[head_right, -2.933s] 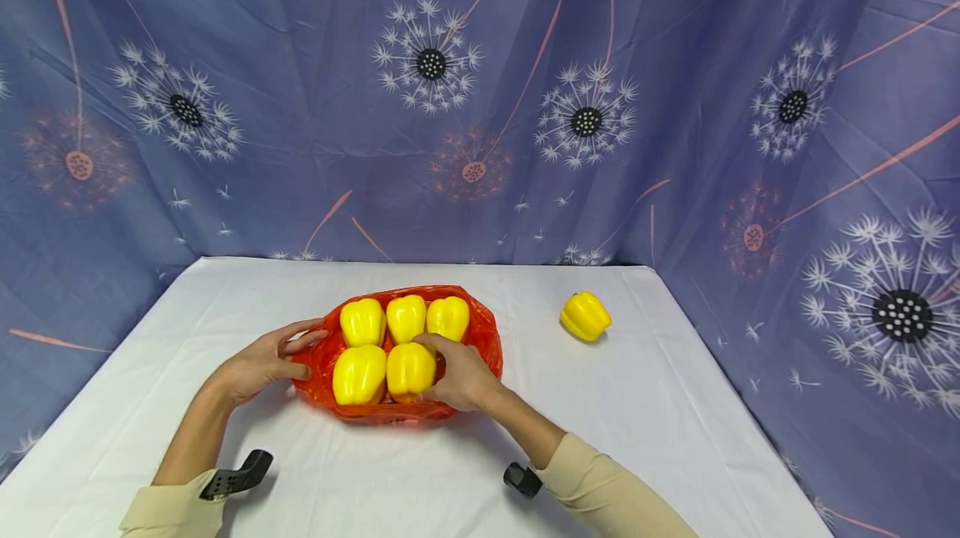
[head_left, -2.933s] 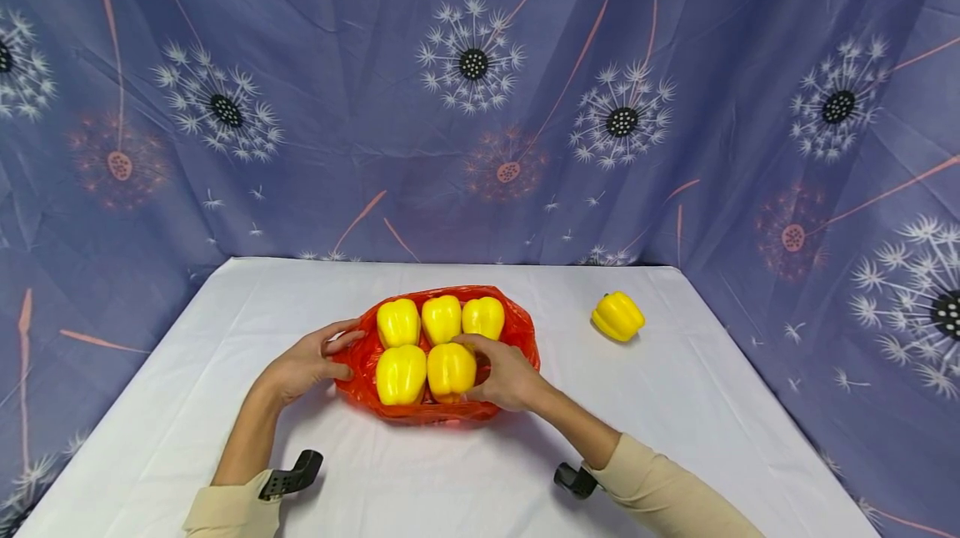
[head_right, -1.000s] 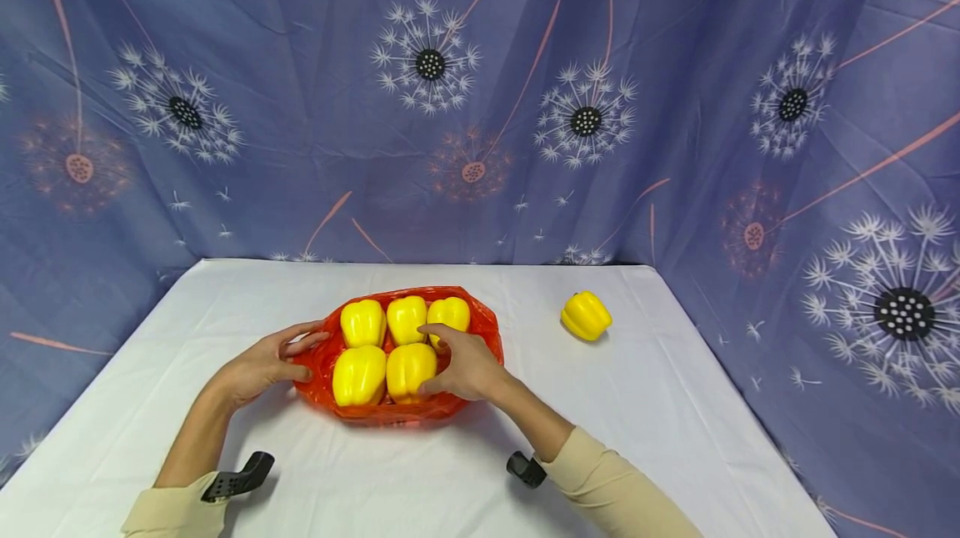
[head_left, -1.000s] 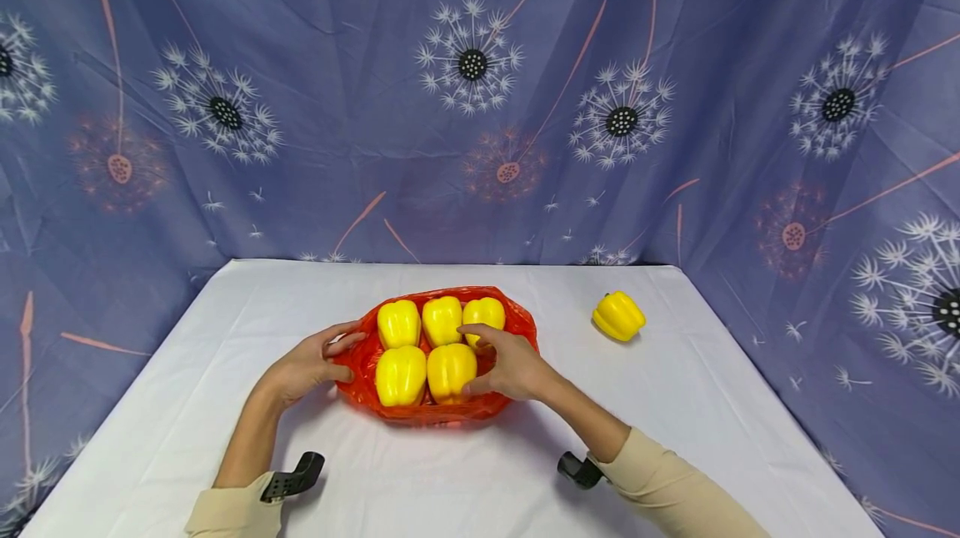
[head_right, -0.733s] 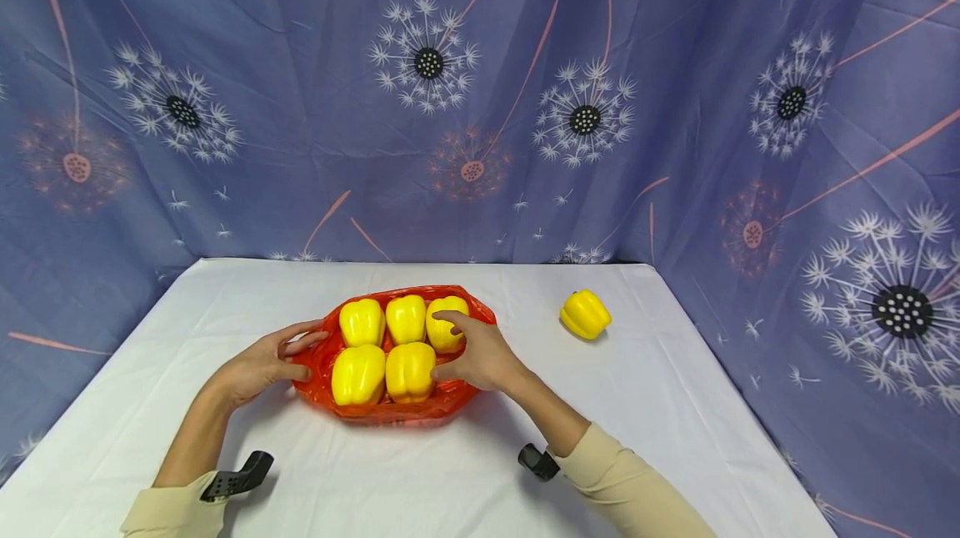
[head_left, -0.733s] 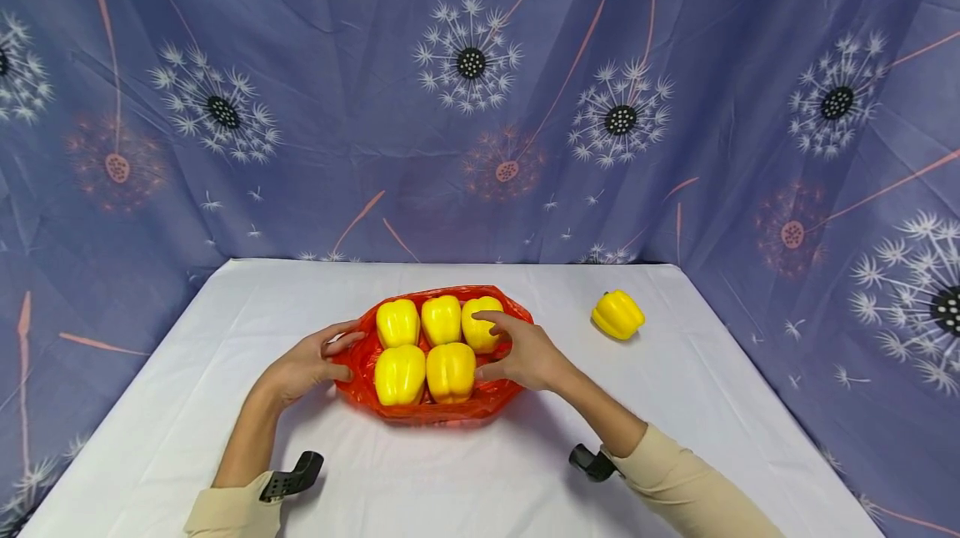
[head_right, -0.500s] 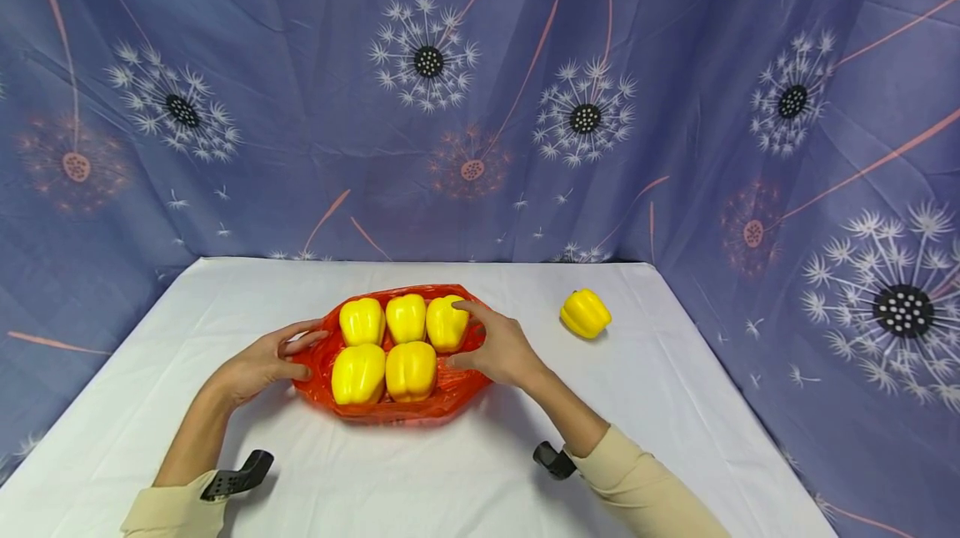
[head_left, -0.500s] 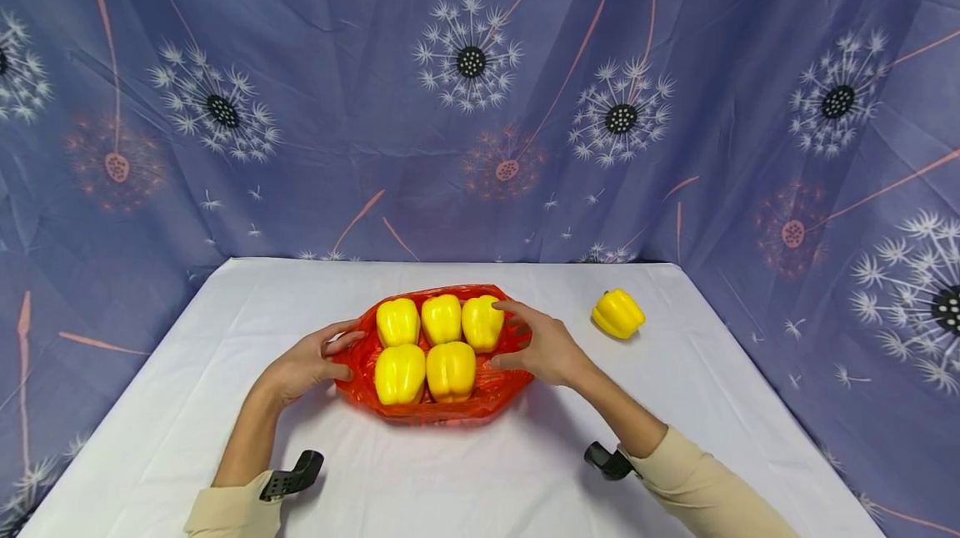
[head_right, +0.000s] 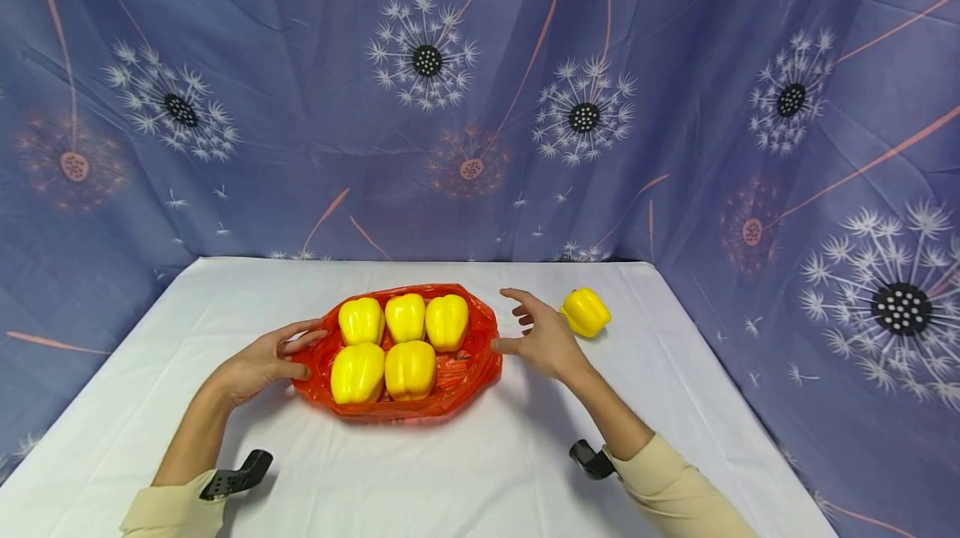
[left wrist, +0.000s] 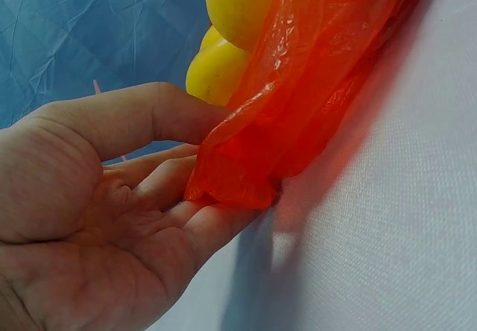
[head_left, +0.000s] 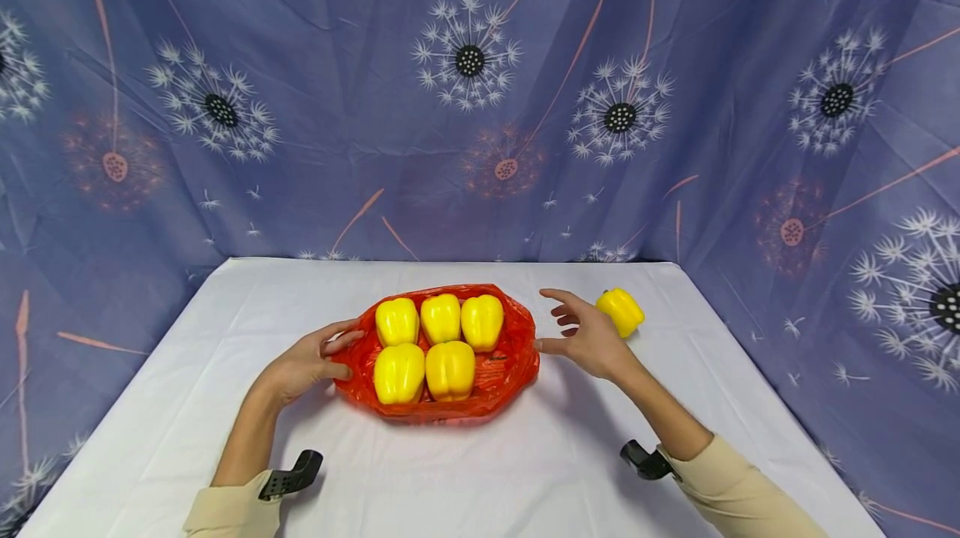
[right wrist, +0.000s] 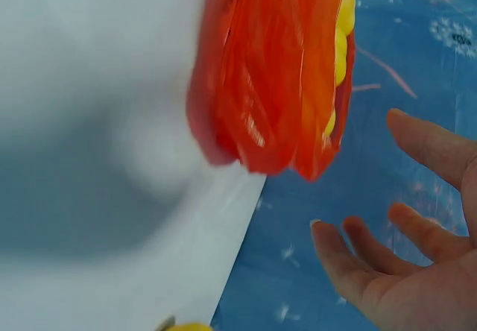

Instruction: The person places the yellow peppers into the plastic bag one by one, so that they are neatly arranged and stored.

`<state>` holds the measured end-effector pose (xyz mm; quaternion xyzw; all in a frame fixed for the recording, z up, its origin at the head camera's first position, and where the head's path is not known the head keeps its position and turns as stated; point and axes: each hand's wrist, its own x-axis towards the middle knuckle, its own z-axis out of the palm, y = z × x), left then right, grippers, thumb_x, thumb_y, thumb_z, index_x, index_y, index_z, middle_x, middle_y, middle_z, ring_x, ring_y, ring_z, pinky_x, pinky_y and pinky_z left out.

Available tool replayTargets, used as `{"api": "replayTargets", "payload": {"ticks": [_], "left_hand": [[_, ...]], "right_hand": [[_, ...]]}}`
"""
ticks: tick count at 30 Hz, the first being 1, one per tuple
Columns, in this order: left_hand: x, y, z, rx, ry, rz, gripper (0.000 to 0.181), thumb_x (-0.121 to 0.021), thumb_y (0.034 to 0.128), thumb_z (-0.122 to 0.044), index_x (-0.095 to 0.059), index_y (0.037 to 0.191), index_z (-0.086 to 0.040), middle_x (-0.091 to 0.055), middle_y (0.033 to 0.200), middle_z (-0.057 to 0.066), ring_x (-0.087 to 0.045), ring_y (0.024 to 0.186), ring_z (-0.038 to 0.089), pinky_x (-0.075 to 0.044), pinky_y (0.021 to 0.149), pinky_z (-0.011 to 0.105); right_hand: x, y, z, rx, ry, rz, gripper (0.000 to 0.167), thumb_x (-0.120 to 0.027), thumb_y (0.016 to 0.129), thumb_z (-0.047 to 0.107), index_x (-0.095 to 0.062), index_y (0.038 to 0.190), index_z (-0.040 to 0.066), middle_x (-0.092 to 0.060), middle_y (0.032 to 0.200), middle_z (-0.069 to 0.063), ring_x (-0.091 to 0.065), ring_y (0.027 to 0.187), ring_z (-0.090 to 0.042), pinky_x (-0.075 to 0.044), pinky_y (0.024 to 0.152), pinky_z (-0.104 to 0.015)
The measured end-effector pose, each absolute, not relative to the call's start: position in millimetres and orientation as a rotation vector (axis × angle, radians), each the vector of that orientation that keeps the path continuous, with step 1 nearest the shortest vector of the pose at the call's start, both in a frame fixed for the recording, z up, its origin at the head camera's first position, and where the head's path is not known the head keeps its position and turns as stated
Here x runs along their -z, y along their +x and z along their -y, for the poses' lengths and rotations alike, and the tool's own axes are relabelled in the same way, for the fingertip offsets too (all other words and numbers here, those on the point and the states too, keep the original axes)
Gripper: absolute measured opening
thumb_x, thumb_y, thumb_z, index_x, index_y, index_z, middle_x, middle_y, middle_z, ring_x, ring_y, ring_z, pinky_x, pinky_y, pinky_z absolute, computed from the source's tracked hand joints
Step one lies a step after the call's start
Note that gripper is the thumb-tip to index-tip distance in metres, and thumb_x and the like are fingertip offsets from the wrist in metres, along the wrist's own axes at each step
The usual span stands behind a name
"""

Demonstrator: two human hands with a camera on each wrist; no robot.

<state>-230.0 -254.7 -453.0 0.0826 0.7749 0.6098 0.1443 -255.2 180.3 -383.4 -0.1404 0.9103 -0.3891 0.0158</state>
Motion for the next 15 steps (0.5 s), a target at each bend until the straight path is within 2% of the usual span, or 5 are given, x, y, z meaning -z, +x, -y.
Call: {"api": "replayTargets", "payload": {"ticks": [5, 10, 15], "left_hand": [[453.3, -228.9, 254.1, -1.765, 0.262, -2.236, 0.087, -0.064, 0.0786, 0.005, -0.025, 0.157, 0.006, -0.039, 0.155, 0.03, -0.038, 0.136, 0.038, -0.05, 0.073, 0.022], [453.4, -228.5, 254.8, -1.767, 0.267, -2.239, 0.087, -0.064, 0.0793, 0.005, -0.024, 0.156, 0.007, -0.039, 0.155, 0.031, -0.036, 0.139, 0.04, -0.051, 0.075, 0.022], [454.5, -228.7, 255.5, -1.752, 0.25, -2.248, 0.085, -0.064, 0.0796, 0.005, -0.027, 0.156, 0.005, -0.04, 0.155, 0.03, -0.042, 0.134, 0.033, -0.052, 0.074, 0.023]], "right_hand": [[383.0, -258.9, -200.6, 1.17, -0.408, -2.894, 0.077, -0.085, 0.081, 0.027, -0.05, 0.149, 0.018, -0.064, 0.13, -0.019, -0.064, 0.113, -0.036, -0.054, 0.096, -0.05], [384.5, -263.4, -219.7, 1.151, -0.344, -2.952, 0.078, -0.084, 0.082, 0.029, -0.049, 0.15, 0.019, -0.063, 0.131, -0.02, -0.063, 0.115, -0.038, -0.053, 0.097, -0.052], [388.3, -267.5, -237.0, 1.125, -0.25, -2.986, 0.079, -0.082, 0.083, 0.032, -0.046, 0.152, 0.018, -0.06, 0.136, -0.022, -0.06, 0.123, -0.041, -0.049, 0.101, -0.055]]}}
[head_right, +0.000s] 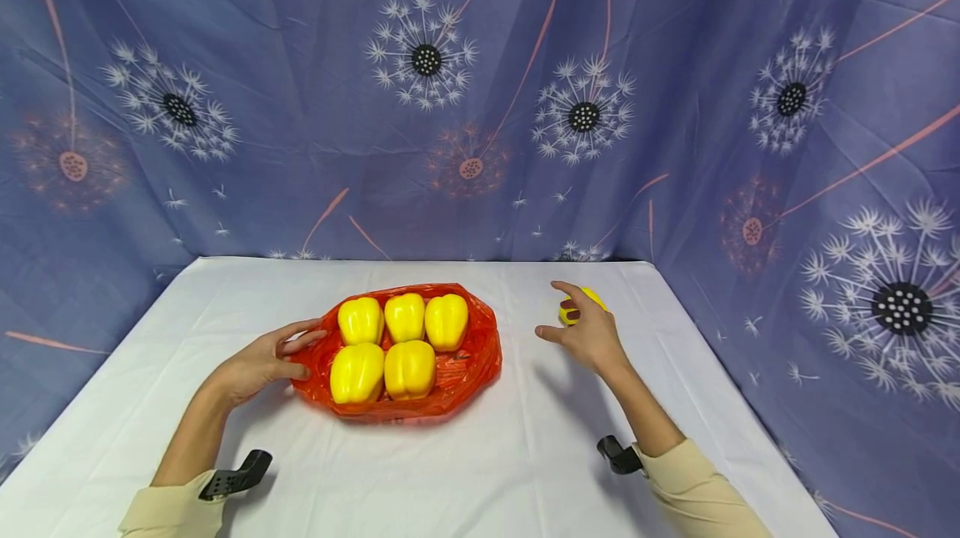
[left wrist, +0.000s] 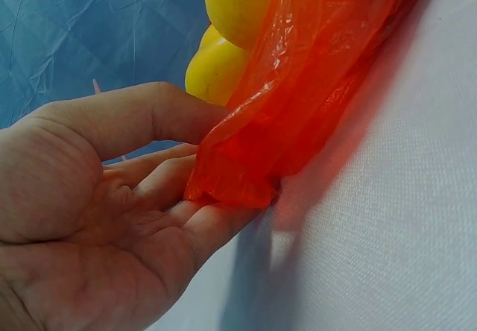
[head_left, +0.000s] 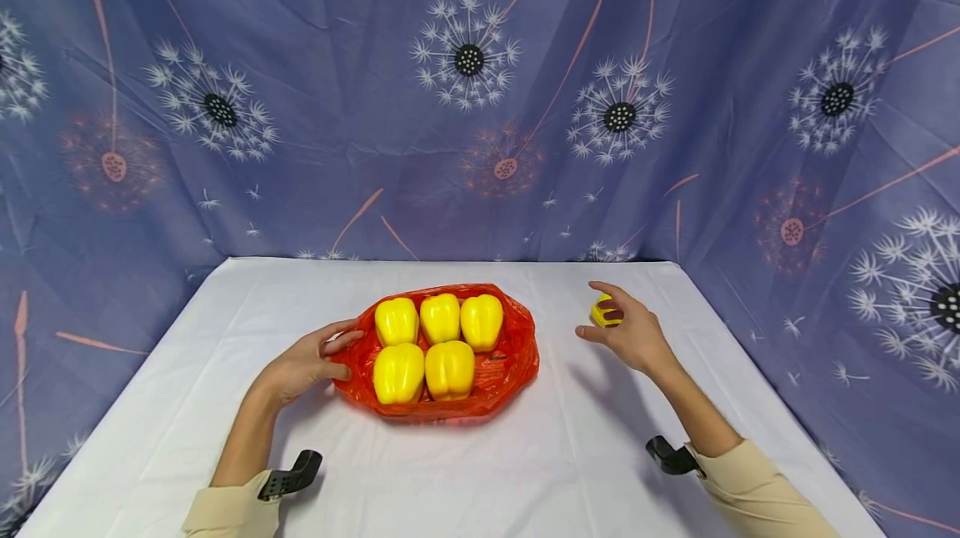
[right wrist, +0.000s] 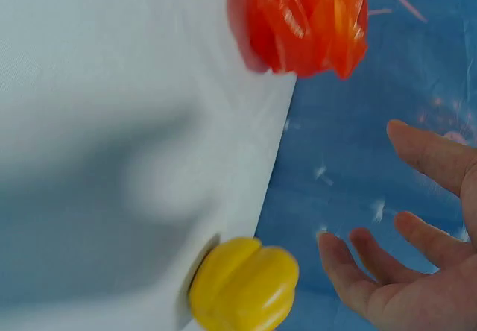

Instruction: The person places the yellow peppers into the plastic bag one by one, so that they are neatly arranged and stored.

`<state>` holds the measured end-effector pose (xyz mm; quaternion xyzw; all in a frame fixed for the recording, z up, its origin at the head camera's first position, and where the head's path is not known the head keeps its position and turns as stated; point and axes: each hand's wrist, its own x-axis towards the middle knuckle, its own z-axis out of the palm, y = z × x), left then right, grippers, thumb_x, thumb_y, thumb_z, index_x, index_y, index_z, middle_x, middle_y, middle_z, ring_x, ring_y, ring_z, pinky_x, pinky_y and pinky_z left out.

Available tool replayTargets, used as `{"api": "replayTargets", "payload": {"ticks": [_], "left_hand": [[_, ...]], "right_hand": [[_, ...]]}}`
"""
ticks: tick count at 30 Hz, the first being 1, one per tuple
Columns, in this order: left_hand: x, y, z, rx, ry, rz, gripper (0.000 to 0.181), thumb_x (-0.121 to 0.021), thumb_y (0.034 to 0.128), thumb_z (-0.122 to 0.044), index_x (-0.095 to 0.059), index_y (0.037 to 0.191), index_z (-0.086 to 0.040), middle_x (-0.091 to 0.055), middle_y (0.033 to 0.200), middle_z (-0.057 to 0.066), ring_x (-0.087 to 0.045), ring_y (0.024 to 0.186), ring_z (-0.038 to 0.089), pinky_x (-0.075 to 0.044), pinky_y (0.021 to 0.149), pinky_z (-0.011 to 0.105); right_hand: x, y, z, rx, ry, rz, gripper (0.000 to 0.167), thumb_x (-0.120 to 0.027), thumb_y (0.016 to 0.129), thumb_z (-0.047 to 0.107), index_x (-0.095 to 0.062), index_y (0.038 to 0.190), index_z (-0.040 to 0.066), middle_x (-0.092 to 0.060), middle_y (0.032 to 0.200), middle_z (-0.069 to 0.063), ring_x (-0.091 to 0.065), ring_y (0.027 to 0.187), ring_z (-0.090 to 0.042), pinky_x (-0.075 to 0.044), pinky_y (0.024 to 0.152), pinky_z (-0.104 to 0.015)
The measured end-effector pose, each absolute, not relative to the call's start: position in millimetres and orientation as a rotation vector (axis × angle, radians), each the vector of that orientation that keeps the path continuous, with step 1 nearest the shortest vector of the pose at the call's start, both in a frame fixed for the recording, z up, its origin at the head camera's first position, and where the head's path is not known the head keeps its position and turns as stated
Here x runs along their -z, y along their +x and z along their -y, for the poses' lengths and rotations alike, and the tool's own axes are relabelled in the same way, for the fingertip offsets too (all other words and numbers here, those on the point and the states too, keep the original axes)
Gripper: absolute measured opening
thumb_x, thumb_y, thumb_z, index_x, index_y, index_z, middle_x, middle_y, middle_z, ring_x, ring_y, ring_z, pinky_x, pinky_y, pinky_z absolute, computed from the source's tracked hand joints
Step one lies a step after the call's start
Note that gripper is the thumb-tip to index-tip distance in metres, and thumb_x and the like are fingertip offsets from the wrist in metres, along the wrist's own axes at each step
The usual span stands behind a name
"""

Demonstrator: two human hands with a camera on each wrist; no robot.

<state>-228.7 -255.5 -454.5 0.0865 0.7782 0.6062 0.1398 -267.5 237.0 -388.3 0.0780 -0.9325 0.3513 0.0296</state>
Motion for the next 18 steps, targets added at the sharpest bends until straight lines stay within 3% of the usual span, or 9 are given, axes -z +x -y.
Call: {"api": "replayTargets", "payload": {"ticks": [10, 18], "left_hand": [[453.7, -229.0, 254.9, -1.761, 0.257, -2.233, 0.086, -0.064, 0.0802, 0.005, -0.025, 0.156, 0.006, -0.039, 0.156, 0.031, -0.037, 0.137, 0.04, -0.051, 0.074, 0.023], [452.8, -229.5, 255.3, -1.738, 0.224, -2.242, 0.085, -0.065, 0.0793, 0.005, -0.027, 0.156, 0.004, -0.039, 0.156, 0.03, -0.039, 0.135, 0.037, -0.051, 0.073, 0.023]], "right_hand": [[391.6, -277.0, -264.9, -1.058, 0.068, 2.844, 0.08, -0.08, 0.085, 0.033, -0.043, 0.154, 0.015, -0.057, 0.141, -0.027, -0.056, 0.125, -0.044, -0.048, 0.101, -0.057], [404.6, -285.9, -281.1, -1.019, -0.018, 2.843, 0.082, -0.079, 0.086, 0.033, -0.041, 0.155, 0.012, -0.052, 0.143, -0.031, -0.051, 0.125, -0.047, -0.045, 0.097, -0.059]]}}
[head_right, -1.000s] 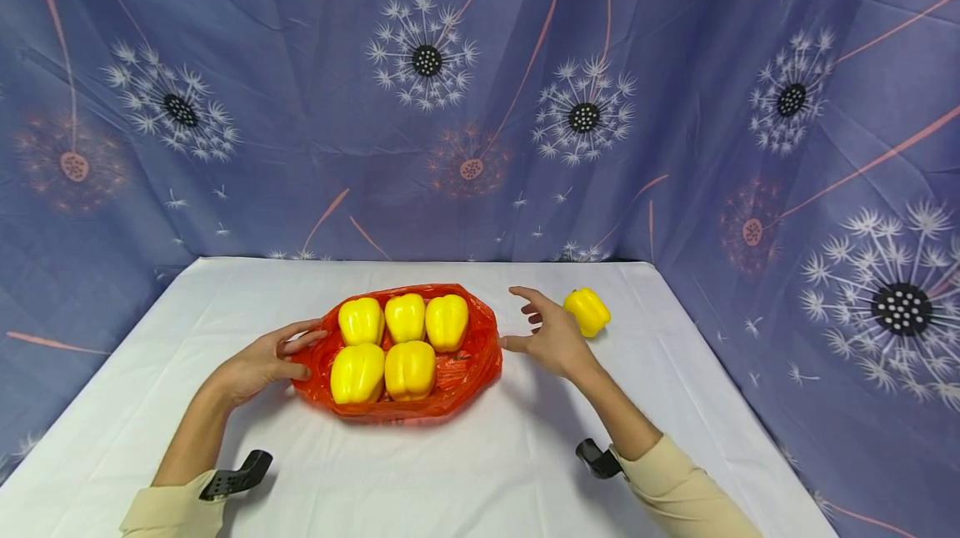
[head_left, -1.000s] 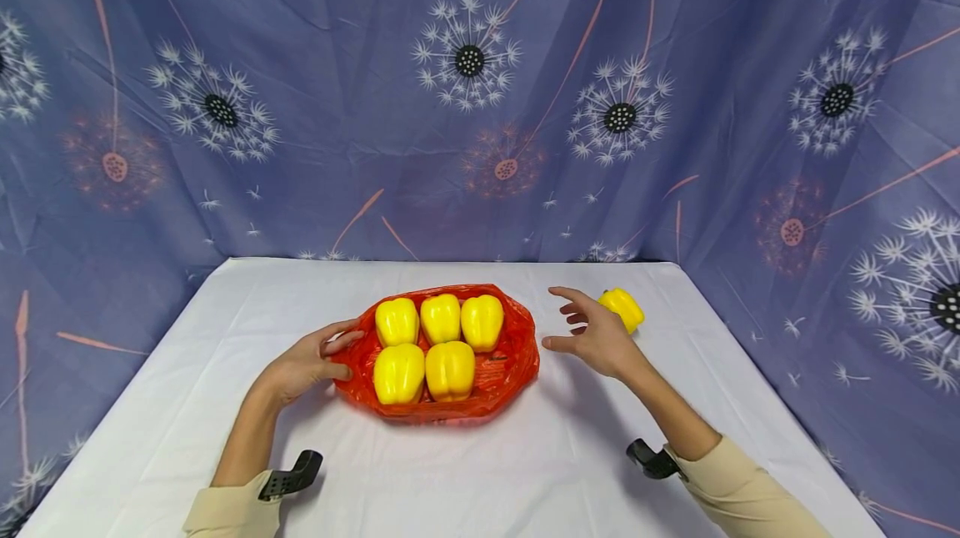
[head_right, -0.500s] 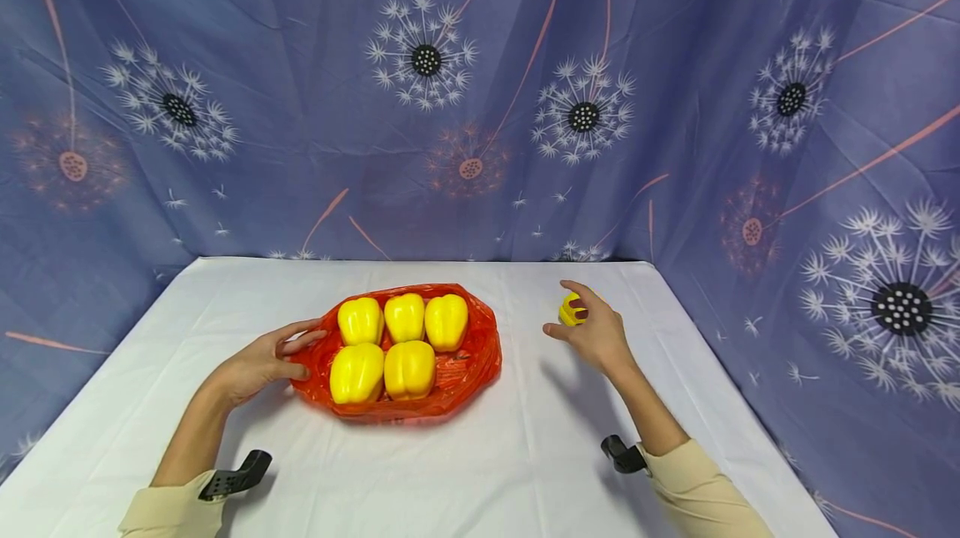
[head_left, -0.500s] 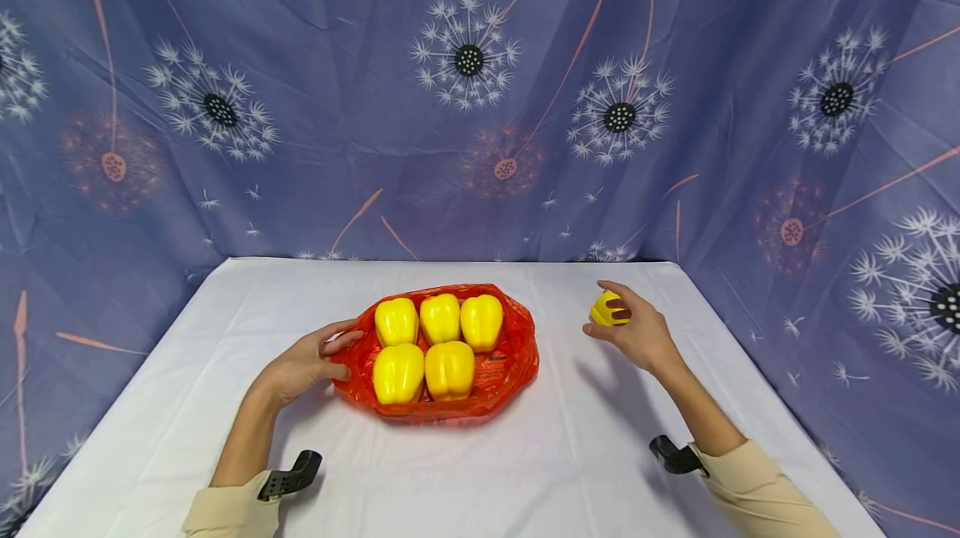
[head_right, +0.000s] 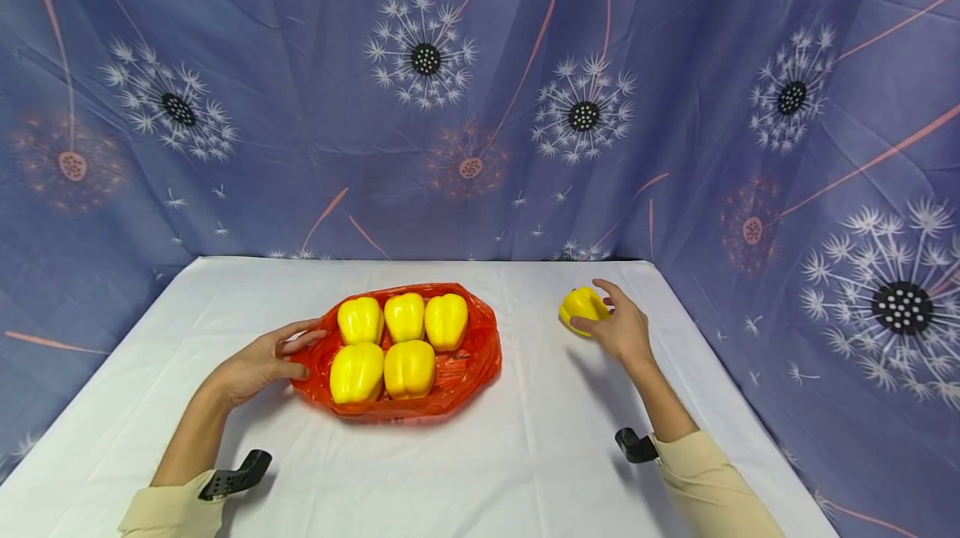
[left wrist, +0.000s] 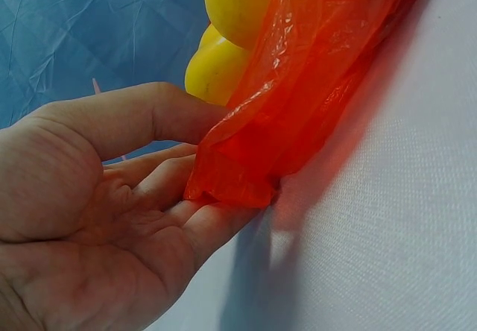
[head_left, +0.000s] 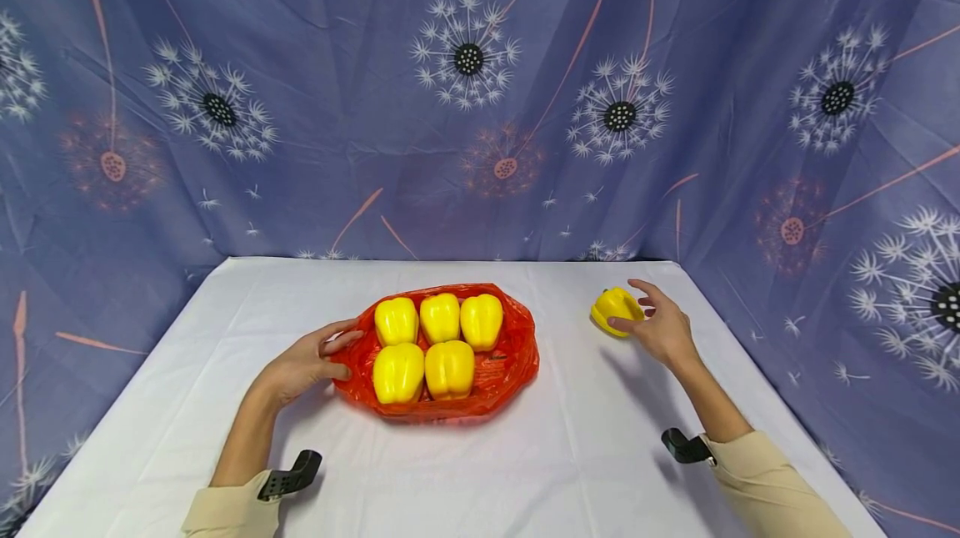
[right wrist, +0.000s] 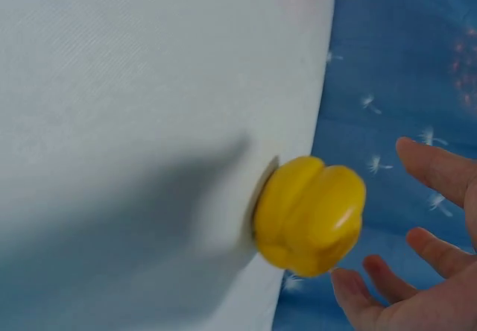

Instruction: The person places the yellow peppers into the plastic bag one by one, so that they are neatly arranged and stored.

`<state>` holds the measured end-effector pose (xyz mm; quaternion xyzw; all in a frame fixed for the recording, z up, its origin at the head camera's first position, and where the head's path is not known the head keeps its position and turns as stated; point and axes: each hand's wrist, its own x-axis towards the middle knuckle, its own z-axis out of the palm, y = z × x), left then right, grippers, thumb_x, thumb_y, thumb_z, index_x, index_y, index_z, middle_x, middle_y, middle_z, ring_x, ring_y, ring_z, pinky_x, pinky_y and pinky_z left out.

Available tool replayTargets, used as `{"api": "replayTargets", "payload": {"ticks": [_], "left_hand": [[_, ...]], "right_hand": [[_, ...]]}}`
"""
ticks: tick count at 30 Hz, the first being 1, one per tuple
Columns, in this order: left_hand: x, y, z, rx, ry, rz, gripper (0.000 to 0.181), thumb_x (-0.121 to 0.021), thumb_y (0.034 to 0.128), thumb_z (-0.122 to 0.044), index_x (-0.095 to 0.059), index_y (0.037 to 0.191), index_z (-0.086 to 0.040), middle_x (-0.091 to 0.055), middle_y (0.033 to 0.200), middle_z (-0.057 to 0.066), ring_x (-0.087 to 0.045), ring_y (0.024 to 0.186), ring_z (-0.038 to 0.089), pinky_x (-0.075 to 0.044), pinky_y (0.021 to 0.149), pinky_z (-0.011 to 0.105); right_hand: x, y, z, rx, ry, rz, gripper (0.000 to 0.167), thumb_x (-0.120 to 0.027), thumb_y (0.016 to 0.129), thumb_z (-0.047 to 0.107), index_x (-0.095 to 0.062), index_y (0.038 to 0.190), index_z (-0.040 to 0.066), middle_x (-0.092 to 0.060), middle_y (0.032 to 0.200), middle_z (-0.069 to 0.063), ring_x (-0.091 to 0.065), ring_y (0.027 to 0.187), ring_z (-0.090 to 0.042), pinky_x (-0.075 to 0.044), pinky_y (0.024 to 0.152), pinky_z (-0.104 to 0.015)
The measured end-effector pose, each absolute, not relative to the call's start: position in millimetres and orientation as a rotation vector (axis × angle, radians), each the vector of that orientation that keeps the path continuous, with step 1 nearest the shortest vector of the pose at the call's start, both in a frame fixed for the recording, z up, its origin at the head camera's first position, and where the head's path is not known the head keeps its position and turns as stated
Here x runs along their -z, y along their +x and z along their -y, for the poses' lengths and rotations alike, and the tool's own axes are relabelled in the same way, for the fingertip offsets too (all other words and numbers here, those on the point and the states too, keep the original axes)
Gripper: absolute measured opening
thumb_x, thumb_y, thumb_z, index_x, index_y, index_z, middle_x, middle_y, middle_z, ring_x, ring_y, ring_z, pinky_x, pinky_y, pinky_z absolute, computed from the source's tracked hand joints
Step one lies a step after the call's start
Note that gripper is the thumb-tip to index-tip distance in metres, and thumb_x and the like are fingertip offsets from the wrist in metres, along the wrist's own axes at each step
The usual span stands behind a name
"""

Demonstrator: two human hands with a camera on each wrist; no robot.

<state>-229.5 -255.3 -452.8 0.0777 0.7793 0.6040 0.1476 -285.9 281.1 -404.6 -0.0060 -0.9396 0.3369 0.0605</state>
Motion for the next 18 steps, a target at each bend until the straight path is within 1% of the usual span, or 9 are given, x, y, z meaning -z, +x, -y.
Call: {"api": "replayTargets", "payload": {"ticks": [5, 11, 18], "left_hand": [[453.4, -230.2, 256.1, -1.741, 0.23, -2.241, 0.086, -0.064, 0.0787, 0.005, -0.027, 0.156, 0.005, -0.038, 0.156, 0.03, -0.039, 0.133, 0.037, -0.05, 0.07, 0.023], [454.4, -230.3, 256.4, -1.745, 0.223, -2.242, 0.086, -0.063, 0.0788, 0.006, -0.027, 0.156, 0.004, -0.039, 0.156, 0.03, -0.038, 0.135, 0.039, -0.05, 0.07, 0.023], [454.3, -229.9, 255.0, -1.739, 0.241, -2.243, 0.085, -0.064, 0.0797, 0.005, -0.026, 0.156, 0.005, -0.038, 0.156, 0.031, -0.039, 0.133, 0.037, -0.05, 0.069, 0.023]], "right_hand": [[412.1, -292.8, -286.8, -0.999, -0.072, 2.855, 0.083, -0.078, 0.086, 0.034, -0.039, 0.156, 0.011, -0.049, 0.146, -0.033, -0.048, 0.126, -0.048, -0.043, 0.096, -0.06], [419.1, -304.0, -292.6, -0.954, -0.047, 2.908, 0.083, -0.076, 0.087, 0.033, -0.037, 0.156, 0.008, -0.047, 0.145, -0.035, -0.048, 0.126, -0.05, -0.043, 0.095, -0.061], [421.6, -319.2, -296.7, -0.964, -0.02, 2.985, 0.086, -0.077, 0.086, 0.03, -0.033, 0.158, 0.011, -0.041, 0.15, -0.035, -0.042, 0.132, -0.052, -0.04, 0.103, -0.066]]}}
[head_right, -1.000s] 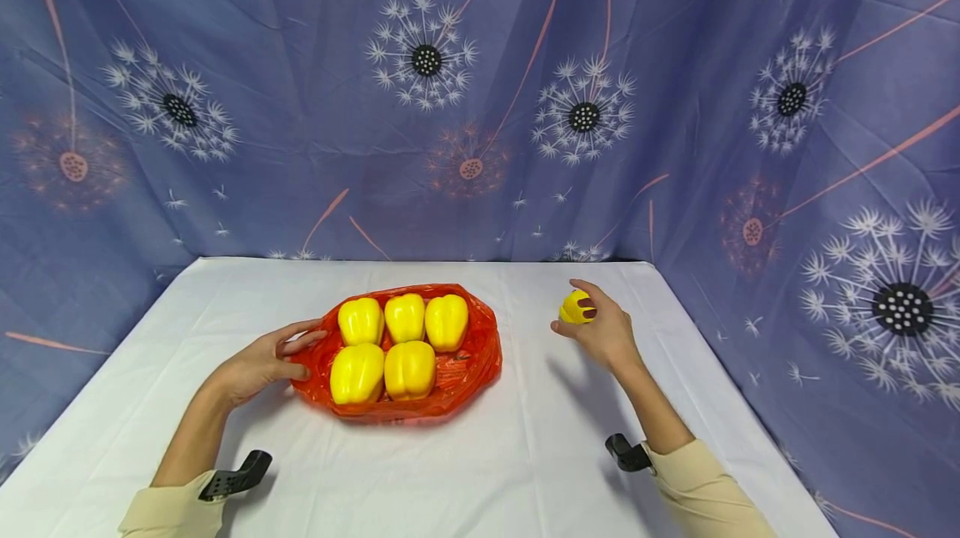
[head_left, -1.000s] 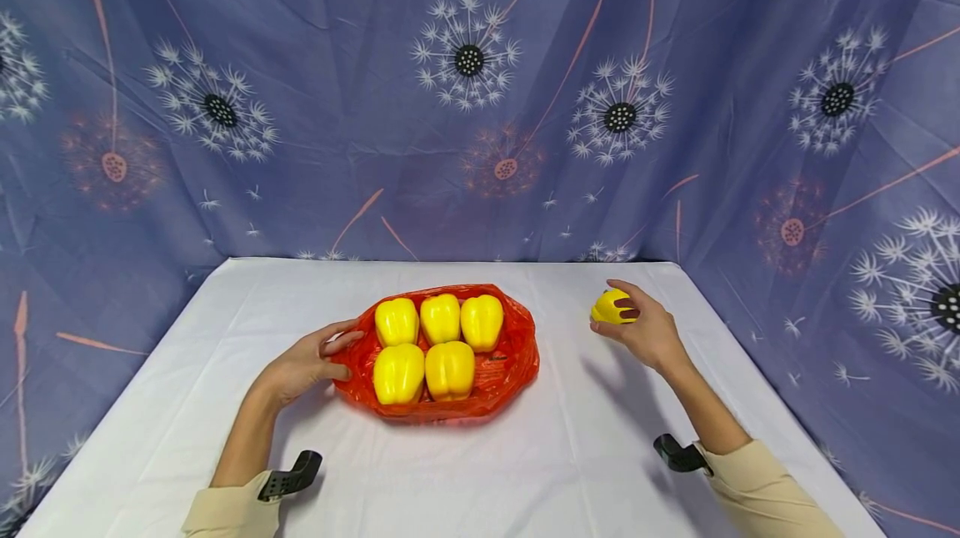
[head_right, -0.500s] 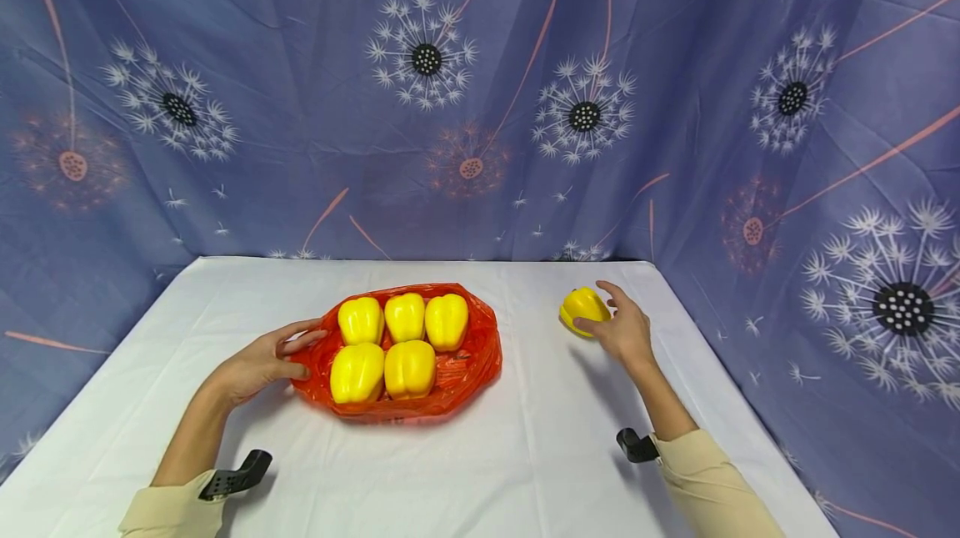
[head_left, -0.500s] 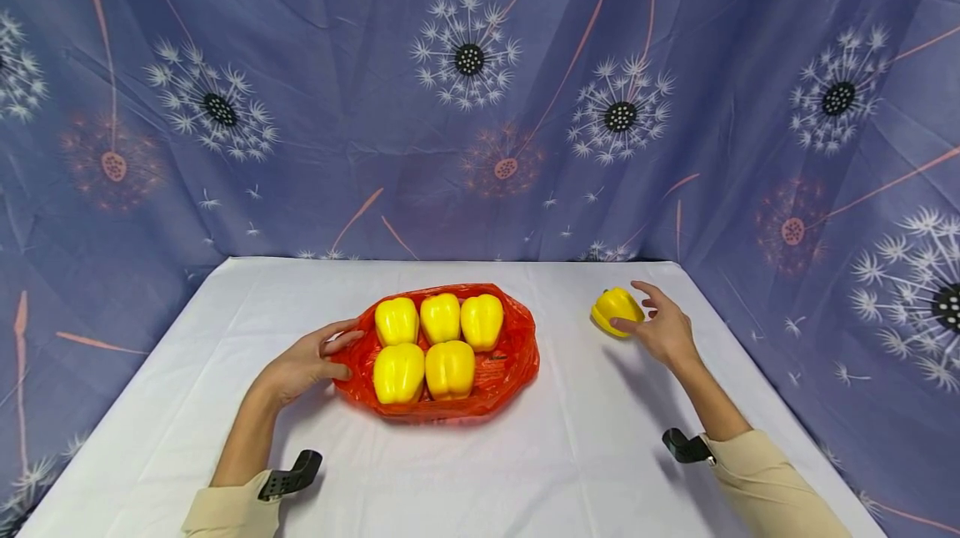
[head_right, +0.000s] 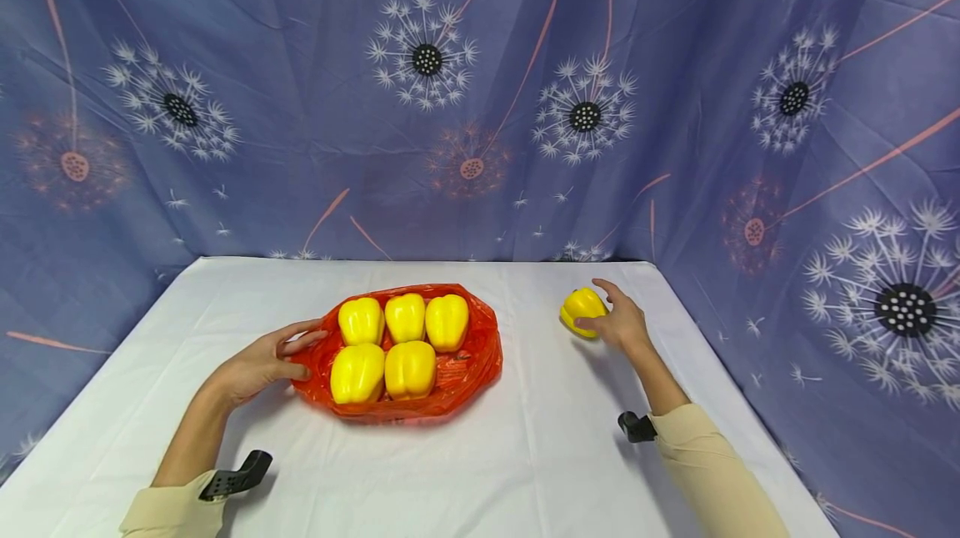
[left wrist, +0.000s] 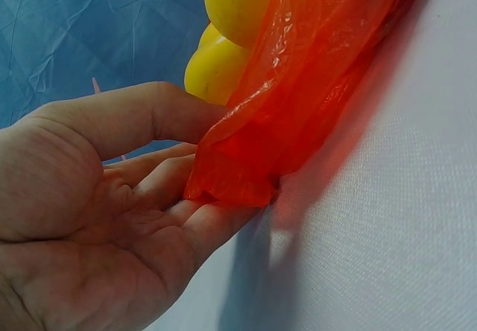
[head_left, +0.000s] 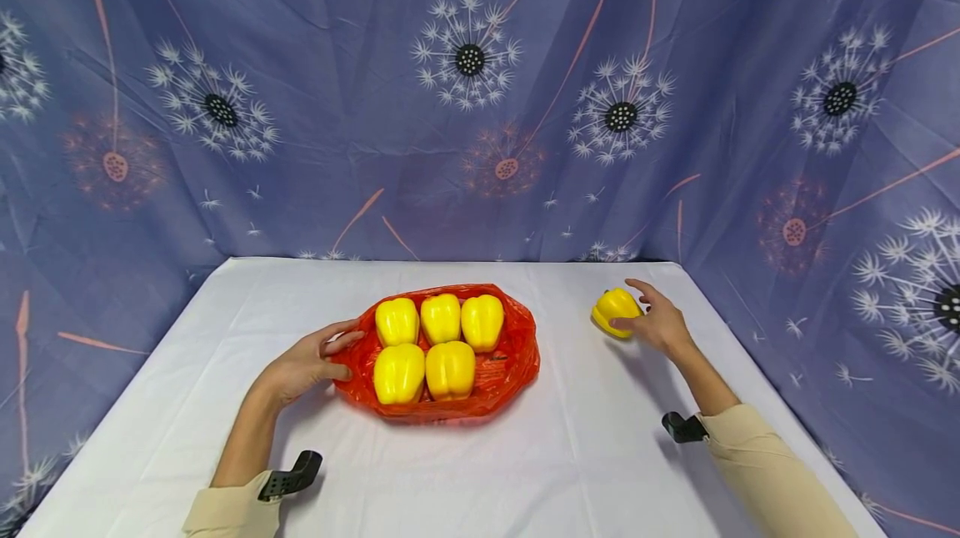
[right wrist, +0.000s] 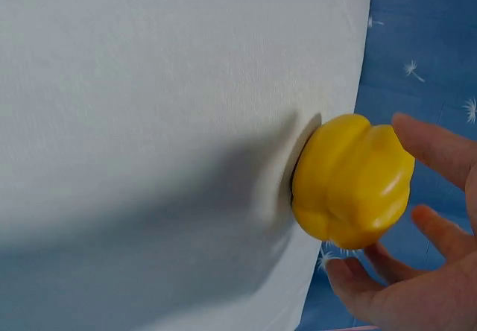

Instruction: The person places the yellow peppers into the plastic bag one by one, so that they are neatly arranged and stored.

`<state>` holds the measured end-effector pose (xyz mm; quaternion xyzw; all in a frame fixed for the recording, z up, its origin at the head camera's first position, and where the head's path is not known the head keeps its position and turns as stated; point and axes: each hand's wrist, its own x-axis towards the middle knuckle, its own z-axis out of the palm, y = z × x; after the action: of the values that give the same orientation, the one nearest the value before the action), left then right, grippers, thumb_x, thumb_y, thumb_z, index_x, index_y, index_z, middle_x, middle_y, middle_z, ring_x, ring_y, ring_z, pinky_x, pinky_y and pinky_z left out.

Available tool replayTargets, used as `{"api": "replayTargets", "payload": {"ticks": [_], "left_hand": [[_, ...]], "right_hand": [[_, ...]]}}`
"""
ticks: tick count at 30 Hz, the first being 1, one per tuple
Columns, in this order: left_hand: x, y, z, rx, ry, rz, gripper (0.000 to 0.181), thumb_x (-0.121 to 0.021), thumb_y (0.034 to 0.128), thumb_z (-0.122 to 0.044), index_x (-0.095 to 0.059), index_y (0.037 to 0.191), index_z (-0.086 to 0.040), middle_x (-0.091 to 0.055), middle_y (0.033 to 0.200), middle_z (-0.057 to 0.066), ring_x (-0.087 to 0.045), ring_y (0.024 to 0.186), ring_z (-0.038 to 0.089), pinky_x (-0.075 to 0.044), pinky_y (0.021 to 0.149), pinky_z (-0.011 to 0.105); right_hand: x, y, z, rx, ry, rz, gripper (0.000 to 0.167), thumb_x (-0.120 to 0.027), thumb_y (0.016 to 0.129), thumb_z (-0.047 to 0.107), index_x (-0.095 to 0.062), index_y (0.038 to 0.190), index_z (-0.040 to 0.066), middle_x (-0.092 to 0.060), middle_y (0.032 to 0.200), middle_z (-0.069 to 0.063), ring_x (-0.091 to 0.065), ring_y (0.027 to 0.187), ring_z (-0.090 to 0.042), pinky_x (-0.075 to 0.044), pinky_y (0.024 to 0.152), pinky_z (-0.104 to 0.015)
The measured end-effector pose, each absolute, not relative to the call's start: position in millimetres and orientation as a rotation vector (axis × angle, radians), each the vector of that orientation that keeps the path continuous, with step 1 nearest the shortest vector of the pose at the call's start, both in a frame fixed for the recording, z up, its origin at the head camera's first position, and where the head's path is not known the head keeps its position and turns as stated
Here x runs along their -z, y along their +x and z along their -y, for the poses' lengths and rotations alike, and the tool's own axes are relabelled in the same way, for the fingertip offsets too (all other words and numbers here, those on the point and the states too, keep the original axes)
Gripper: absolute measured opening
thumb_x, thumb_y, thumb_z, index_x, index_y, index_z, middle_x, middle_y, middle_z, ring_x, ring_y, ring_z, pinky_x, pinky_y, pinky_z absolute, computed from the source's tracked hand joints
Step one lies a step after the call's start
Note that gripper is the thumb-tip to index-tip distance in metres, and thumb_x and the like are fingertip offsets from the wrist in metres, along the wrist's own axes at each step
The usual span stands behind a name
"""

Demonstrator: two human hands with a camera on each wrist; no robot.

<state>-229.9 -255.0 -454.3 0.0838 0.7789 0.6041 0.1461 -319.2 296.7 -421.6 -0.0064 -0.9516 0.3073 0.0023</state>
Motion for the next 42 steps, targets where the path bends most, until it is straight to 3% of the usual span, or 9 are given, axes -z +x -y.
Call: {"api": "replayTargets", "payload": {"ticks": [6, 18, 42], "left_hand": [[455.4, -230.1, 255.1, -1.737, 0.23, -2.243, 0.085, -0.064, 0.0795, 0.005, -0.028, 0.156, 0.004, -0.039, 0.156, 0.03, -0.039, 0.133, 0.038, -0.051, 0.07, 0.023], [455.2, -230.0, 255.7, -1.743, 0.203, -2.241, 0.085, -0.065, 0.079, 0.005, -0.029, 0.156, 0.003, -0.04, 0.156, 0.029, -0.039, 0.133, 0.038, -0.05, 0.069, 0.023], [454.6, -230.2, 256.2, -1.747, 0.232, -2.231, 0.085, -0.064, 0.0807, 0.005, -0.026, 0.157, 0.004, -0.039, 0.156, 0.029, -0.038, 0.135, 0.036, -0.05, 0.07, 0.023]], "right_hand": [[420.8, -323.9, -299.9, -1.039, 0.011, 3.047, 0.093, -0.079, 0.085, 0.028, -0.028, 0.16, 0.012, -0.035, 0.153, -0.036, -0.035, 0.138, -0.053, -0.036, 0.105, -0.069], [423.8, -326.5, -303.7, -1.096, 0.068, 3.073, 0.091, -0.079, 0.082, 0.019, -0.03, 0.159, 0.01, -0.04, 0.149, -0.037, -0.044, 0.131, -0.052, -0.039, 0.106, -0.067], [427.8, -327.1, -308.3, -0.977, 0.092, 3.06, 0.087, -0.082, 0.081, 0.025, -0.038, 0.155, 0.009, -0.052, 0.136, -0.037, -0.054, 0.118, -0.05, -0.051, 0.087, -0.054]]}}
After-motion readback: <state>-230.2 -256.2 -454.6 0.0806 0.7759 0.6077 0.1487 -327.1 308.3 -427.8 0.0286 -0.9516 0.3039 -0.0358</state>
